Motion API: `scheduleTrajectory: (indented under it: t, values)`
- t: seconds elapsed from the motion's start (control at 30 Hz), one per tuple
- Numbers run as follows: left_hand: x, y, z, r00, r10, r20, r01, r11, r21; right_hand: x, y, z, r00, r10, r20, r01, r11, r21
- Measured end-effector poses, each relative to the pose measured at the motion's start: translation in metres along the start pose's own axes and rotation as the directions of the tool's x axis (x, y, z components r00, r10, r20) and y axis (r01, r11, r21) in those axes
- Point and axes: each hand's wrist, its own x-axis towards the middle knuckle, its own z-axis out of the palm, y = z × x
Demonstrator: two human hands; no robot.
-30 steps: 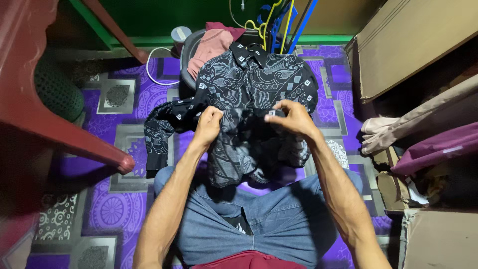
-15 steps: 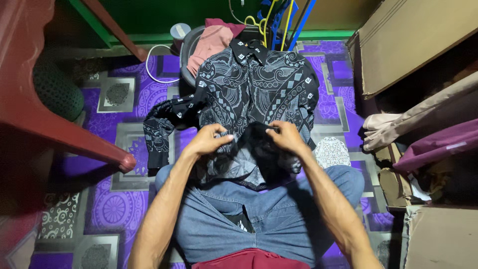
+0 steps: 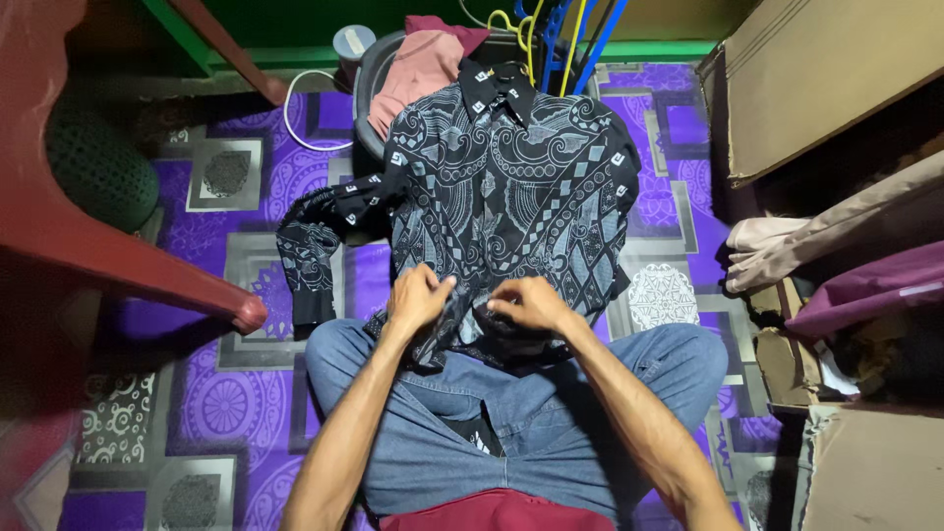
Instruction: The person sits on the floor and buttons a black patterned shirt from the bottom to the top. After buttoning, they place the shirt on a hanger and hang it in a wardrobe. Finally, they pick up a pink shirt from a nearby basin.
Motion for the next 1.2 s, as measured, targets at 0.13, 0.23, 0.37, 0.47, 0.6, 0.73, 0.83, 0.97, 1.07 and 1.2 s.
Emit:
scheduleTrajectory:
  t: [0.13,0.23,0.37,0.47,0.6,0.73,0.83,0.97,1.07,1.2]
  values:
    - [0.022,0.02,0.011,0.949,0.106,-0.296,-0.091,0.994,0.066,0.01,-0.009,-0.014,0.995,0.046,-0.092,-0.044,0.999,0.023]
    - [0.05,0.023,0.038,0.92,0.118,-0.373,-0.074,0.989,0.13,0.014,-0.023,-0.019,0.989,0.087,-0.121,-0.077,0.994,0.082]
    - [0.08,0.002,0.078,0.941,0.077,-0.33,-0.112,0.99,-0.09,0.013,-0.033,-0.022,0.974,0.129,-0.185,-0.11,0.988,0.109]
    - [0.089,-0.006,0.095,0.813,0.264,-0.52,-0.369,0.923,-0.108,0.013,-0.031,-0.025,0.937,0.142,-0.319,-0.108,0.987,0.121]
    - [0.081,-0.006,0.085,0.96,0.058,-0.274,-0.215,0.78,-0.588,0.017,-0.033,-0.028,0.848,0.125,-0.516,-0.06,0.988,0.142]
    - [0.066,0.007,0.063,0.989,0.085,-0.119,-0.143,0.414,-0.899,0.023,-0.052,-0.032,0.817,0.107,-0.567,-0.005,0.984,0.178]
    - [0.054,0.021,0.039,0.993,0.109,-0.049,-0.08,0.307,-0.948,0.028,-0.069,-0.037,0.808,0.109,-0.579,0.016,0.979,0.206]
    - [0.043,0.033,0.02,0.988,0.143,-0.055,-0.098,0.313,-0.945,0.034,-0.085,-0.042,0.796,-0.001,-0.605,0.1,0.987,0.13]
    - [0.043,0.035,0.015,0.974,0.182,-0.133,-0.197,0.399,-0.895,0.045,-0.086,-0.043,0.776,-0.148,-0.613,0.198,0.98,0.014]
    - [0.042,0.041,0.012,0.951,0.223,-0.214,-0.3,0.497,-0.815,0.057,-0.082,-0.042,0.759,-0.305,-0.575,0.255,0.952,-0.168]
